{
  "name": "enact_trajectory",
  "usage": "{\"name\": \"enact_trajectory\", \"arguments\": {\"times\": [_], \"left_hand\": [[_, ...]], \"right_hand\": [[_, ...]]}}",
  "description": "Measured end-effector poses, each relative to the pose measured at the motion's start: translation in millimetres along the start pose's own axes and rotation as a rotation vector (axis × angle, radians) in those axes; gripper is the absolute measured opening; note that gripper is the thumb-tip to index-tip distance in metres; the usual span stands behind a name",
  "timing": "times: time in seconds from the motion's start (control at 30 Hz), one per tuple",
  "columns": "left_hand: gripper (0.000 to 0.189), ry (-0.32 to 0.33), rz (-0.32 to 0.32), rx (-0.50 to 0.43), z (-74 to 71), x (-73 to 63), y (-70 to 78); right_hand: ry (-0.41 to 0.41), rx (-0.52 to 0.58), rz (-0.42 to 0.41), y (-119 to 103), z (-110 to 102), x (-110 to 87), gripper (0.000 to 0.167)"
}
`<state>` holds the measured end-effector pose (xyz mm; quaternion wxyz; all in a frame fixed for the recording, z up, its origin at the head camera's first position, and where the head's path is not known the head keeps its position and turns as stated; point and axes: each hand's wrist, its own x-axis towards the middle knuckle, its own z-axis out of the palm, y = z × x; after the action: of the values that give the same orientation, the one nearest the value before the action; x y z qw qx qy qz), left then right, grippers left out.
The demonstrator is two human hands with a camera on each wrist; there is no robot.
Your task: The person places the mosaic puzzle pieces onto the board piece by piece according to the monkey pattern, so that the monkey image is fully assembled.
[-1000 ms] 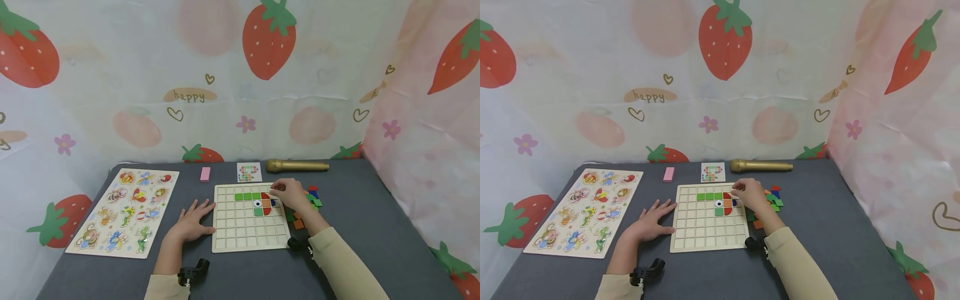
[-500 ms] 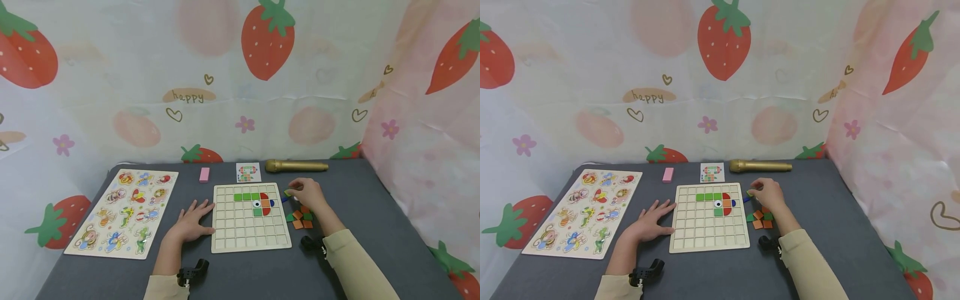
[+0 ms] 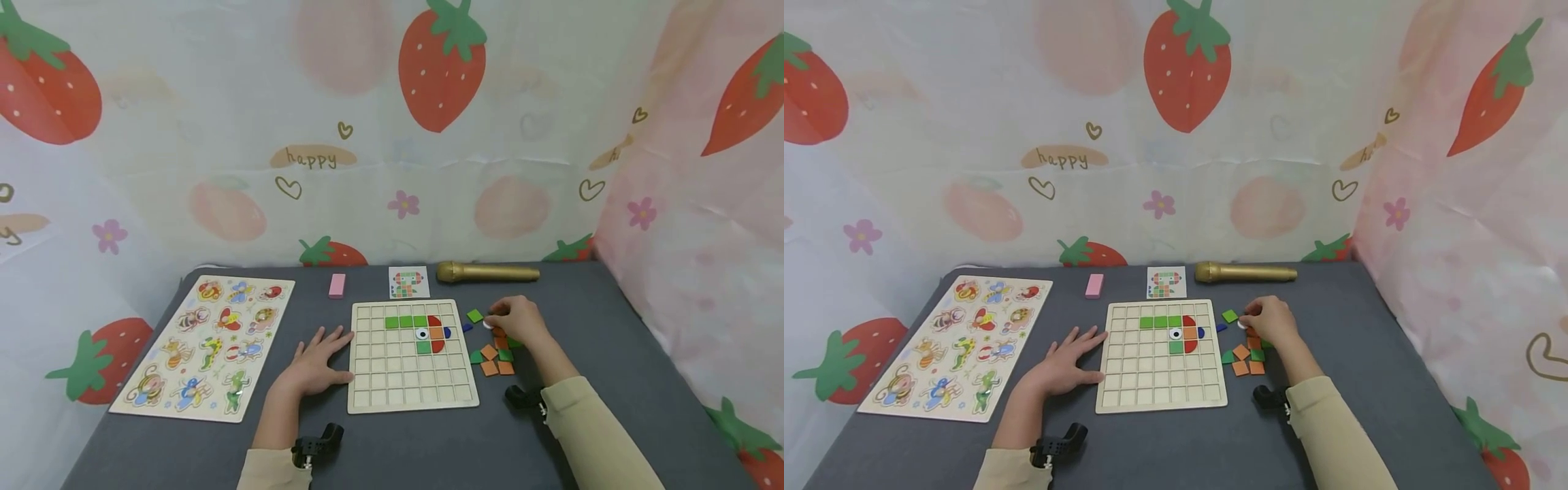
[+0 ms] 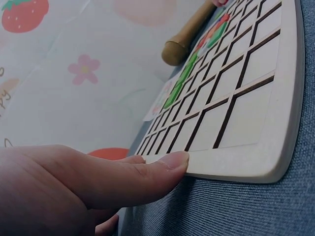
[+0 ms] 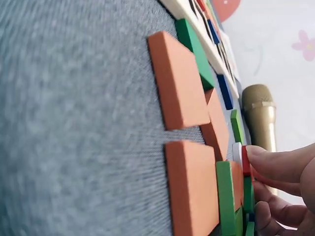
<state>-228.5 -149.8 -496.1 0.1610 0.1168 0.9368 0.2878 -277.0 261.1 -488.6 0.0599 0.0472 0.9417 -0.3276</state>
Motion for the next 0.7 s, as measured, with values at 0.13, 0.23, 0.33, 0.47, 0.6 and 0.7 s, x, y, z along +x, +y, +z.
{"name": "enact_trajectory", "arguments": {"times": [0.13, 0.23, 0.33, 0.47, 0.6, 0.7], "left_hand": [[0.082, -0.001, -0.004, 0.0, 0.7, 1.3, 0.0], [0.082, -0.003, -0.005, 0.006, 1.2, 2.3, -0.3], [0.083, -0.002, -0.003, 0.009, 1.7, 3.4, -1.3], [0.083, -0.002, -0.009, 0.005, 2.2, 3.7, -2.0], [0.082, -0.001, -0.01, 0.001, 1.8, 2.5, -1.8], [0.082, -0.001, -0.002, 0.001, 1.5, 2.1, -1.7]], "right_hand": [[-0.01, 0.0, 0.007, 1, 0, -0.4, 0.024], [-0.012, 0.004, 0.017, 0, -2, -0.5, 0.02], [-0.013, 0.011, 0.004, -1, -5, 0.0, 0.018], [-0.029, 0.025, -0.04, -2, -8, 1.2, 0.022], [-0.056, 0.019, -0.082, -5, -10, 2.8, 0.029], [-0.078, 0.022, -0.102, -12, -11, 1.5, 0.032]]}}
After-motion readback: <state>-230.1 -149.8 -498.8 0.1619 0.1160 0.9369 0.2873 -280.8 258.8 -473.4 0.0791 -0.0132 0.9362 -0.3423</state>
